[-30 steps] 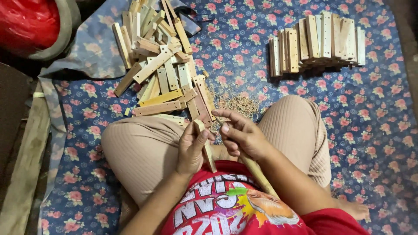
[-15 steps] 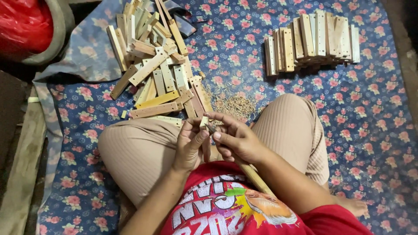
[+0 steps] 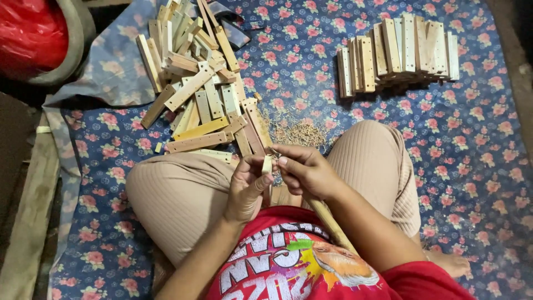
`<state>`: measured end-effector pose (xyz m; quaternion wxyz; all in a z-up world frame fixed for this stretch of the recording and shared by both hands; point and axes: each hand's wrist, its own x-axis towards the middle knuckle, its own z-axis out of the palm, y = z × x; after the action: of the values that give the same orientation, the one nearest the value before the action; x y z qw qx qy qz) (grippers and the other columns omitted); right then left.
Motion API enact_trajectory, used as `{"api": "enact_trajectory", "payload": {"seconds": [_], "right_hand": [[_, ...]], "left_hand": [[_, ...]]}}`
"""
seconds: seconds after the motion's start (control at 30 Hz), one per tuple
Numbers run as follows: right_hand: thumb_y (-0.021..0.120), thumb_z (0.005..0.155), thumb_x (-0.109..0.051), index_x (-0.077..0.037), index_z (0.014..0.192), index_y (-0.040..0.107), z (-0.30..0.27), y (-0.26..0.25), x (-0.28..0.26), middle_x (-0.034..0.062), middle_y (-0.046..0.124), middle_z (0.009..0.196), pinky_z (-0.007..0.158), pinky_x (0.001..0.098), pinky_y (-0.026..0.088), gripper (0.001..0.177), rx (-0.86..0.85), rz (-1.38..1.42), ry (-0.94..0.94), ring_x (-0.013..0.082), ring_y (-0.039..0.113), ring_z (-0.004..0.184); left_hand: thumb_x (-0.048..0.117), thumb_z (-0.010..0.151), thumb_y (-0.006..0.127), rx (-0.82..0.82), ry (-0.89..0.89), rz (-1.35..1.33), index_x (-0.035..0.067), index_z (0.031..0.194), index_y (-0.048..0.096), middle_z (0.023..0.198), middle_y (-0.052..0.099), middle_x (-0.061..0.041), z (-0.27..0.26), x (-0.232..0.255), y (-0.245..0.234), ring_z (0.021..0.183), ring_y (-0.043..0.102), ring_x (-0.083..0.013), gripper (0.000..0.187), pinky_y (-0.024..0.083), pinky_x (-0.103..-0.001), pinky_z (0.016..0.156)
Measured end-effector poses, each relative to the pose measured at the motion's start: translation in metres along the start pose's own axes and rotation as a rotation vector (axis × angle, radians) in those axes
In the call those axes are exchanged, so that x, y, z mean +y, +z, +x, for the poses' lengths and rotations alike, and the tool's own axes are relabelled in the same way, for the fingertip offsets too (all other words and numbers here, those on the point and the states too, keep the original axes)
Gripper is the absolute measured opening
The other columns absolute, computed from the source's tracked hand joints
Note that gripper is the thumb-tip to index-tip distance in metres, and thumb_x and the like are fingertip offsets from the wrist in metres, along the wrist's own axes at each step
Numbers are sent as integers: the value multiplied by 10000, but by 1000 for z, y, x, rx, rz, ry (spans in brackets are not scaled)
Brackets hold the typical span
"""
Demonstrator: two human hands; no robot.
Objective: Shaving the edges of small wooden slats using a hand tool to smooth them.
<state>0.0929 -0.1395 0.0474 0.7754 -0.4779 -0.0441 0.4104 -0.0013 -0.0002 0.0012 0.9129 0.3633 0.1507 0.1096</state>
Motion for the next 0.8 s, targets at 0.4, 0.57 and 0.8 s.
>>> {"api": "enact_trajectory", "payload": {"seconds": [0.4,0.57,0.8], "right_hand": [[515,1004,9,-14,1452,540,-3,4,-4,99,493,678,300,250,395,449,14,-28,55,115,460,452],[517,1007,1,-40,1432,568,8,-16,0,83,479,640,301,241,391,430,34,-44,45,112,450,443],[505,1002,8,-33,1509,468,-7,-2,-14,91,481,715,294,226,438,510,5,109,85,99,465,463]], "left_hand": [[89,883,777,91,39,73,48,1101,601,929,635,-61,10,0,2,844,667,-150,283,551,-236,701],[92,877,774,54,12,60,36,1108,611,990,672,-122,9,-4,-3,903,698,-194,288,570,-279,790],[202,1023,577,53,42,54,-8,1099,635,915,707,-183,10,19,15,834,729,-213,230,590,-322,793]]}}
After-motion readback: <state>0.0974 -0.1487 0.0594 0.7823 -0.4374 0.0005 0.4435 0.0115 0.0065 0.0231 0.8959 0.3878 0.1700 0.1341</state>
